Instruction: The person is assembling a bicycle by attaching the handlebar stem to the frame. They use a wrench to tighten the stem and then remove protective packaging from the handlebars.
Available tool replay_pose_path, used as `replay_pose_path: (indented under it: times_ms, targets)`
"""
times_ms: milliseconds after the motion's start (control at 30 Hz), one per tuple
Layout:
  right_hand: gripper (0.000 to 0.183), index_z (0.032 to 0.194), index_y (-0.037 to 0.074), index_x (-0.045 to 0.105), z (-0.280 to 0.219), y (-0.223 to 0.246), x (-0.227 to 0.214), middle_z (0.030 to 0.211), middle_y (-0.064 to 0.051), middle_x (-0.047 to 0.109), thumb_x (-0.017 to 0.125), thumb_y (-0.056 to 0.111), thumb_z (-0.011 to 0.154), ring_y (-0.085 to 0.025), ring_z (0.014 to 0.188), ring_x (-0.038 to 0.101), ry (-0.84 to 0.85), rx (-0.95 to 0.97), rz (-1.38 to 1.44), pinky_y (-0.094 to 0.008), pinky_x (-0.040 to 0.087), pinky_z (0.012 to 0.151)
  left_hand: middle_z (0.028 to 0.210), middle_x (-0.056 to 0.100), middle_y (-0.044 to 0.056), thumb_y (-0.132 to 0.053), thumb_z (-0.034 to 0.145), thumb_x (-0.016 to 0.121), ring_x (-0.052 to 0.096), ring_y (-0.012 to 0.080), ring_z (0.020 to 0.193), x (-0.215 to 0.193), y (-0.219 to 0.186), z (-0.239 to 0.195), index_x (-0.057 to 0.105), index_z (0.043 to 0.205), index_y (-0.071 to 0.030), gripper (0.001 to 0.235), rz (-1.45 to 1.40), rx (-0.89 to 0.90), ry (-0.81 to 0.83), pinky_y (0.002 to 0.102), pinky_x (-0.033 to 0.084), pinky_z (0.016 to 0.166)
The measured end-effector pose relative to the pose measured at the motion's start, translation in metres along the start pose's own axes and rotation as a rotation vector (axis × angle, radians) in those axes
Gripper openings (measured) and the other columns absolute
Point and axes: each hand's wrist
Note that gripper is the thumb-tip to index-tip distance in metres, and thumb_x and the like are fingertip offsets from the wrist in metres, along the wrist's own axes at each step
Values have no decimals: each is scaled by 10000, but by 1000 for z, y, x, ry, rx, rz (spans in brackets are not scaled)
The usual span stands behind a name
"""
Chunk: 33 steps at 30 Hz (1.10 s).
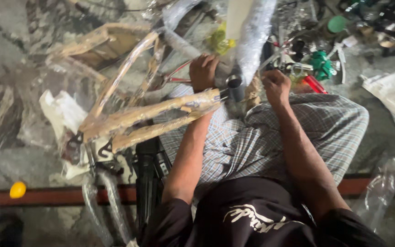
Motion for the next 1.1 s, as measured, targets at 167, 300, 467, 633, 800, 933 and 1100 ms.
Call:
replay_pose_path:
  times_ms: [167,300,467,633,800,933,1100]
  targets:
    - [159,1038,4,744,3,14,7,874,-27,719,740,99,910,-81,772,632,61,-121,-72,-252,516,696,1509,449,341,-303,946,669,523,524,1351,-37,-40,-17,389,1495,74,723,-32,-121,-82,583,440,1100]
    - [160,1038,-1,741,-7,15,2,888,-36,719,726,104,918,-88,784,643,112,-127,-57,-255,524,703,1531,430,376,-269,1005,679,582,514,1291,-65,-69,-22,332,1534,94,729,-104,-124,-49,563,518,1022]
    - [192,1066,2,731,-5,35,6,871,-41,716,727,128,921,-101,749,638,113,4,75,-251,511,660,1181,750,158,-409,952,728,744,321,1060,-109,-121,-17,669,1246,-87,439,-335,-462,986,440,580,923]
    - [405,1138,-49,641,-16,68,6,989,-139,668,623,340,1029,-204,854,677,118,226,324,-376,600,768,1087,755,92,-379,952,714,734,241,976,-173,-111,10,678,1235,-26,454,-1177,-121,926,417,611,891]
    - [790,1494,-8,480,2,125,25,1429,-174,589,482,617,1012,-277,1308,579,324,197,810,-479,456,1103,939,804,78,-416,959,664,785,199,857,-125,-17,116,708,988,-124,296,-362,-251,492,340,613,667]
    - [642,1391,82,455,14,153,48,1263,-105,621,634,467,911,-243,1151,635,177,353,541,-489,527,958,959,706,284,-509,868,733,692,461,923,-82,60,134,738,959,-1,515,103,-518,611,521,545,785]
    - [463,1308,29,523,16,156,53,1085,-116,620,701,271,956,-246,946,659,237,233,838,-413,581,820,928,726,282,-584,828,704,717,455,906,-24,108,98,769,875,17,607,129,-717,424,513,567,815]
Point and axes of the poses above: each hand's wrist, its own z-axis towards the middle knuckle, its own x-axis out of the palm, y = z × x
